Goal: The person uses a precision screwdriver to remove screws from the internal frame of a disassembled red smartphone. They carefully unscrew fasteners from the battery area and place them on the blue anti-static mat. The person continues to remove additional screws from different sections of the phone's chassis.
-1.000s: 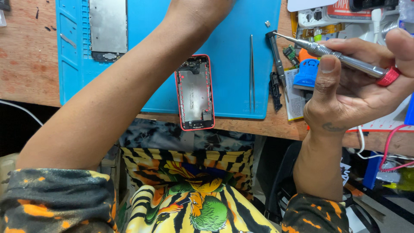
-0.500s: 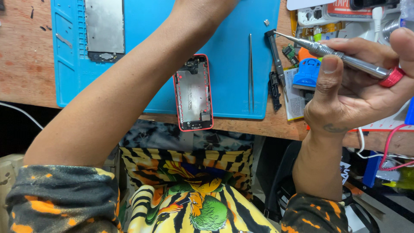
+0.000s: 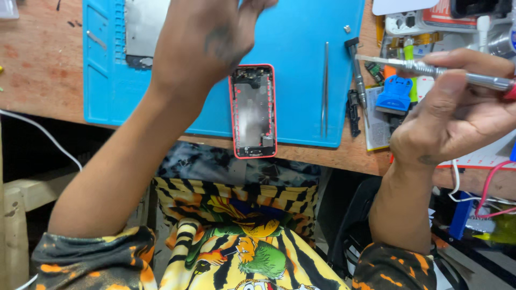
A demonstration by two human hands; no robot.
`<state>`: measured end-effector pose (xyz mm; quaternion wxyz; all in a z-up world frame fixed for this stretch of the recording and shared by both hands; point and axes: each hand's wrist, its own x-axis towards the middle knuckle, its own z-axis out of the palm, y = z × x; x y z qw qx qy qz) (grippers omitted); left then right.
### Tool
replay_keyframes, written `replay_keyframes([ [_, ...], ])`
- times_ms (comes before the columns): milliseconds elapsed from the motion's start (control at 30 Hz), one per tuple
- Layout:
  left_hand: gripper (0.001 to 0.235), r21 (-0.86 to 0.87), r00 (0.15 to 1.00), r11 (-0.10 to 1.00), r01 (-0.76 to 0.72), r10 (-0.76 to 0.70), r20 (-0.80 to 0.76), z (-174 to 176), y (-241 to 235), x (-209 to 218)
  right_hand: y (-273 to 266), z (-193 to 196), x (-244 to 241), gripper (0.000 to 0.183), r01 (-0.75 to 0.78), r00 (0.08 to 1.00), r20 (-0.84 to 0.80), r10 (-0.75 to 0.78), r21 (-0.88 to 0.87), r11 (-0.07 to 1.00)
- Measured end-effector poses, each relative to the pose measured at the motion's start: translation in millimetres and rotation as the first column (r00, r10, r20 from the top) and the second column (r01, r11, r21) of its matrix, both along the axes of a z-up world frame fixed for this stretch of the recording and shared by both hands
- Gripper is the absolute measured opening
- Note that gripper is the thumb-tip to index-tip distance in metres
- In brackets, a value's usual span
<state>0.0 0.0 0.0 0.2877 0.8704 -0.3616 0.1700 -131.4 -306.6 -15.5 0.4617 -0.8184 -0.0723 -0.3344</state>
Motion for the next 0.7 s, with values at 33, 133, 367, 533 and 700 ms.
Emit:
replay_keyframes([
  [33,0.005,-0.152,0.995,0.988,0.029,-0.043,-0.092,4.8,6.6,-12.9,2.5,1.2,0.5,0.034,-0.004,1.000,-0.008,0.004,0.000,1.000],
  [133,0.005,-0.260,0.985,0.965,0.032,-0.074,-0.153,15.1,24.2,-43.9,13.0,9.6,1.3,0.033,-0.022,0.999,-0.023,0.022,0.003,1.000],
  [367,0.017,-0.234,0.912,0.965,-0.117,0.011,-0.410,12.6,37.6,-66.4,59.9,43.5,-4.1,0.032,-0.147,0.968,-0.216,0.127,-0.077,0.986],
  [533,0.050,-0.280,0.857,0.946,-0.166,-0.003,-0.515,11.1,46.8,-89.9,89.0,53.3,2.1,0.025,-0.289,0.911,-0.389,0.135,-0.370,0.883],
  [700,0.131,-0.189,0.920,0.982,-0.010,-0.065,-0.387,11.1,53.7,-98.5,103.8,46.5,20.5,0.022,-0.438,0.864,-0.453,0.219,-0.465,0.769],
])
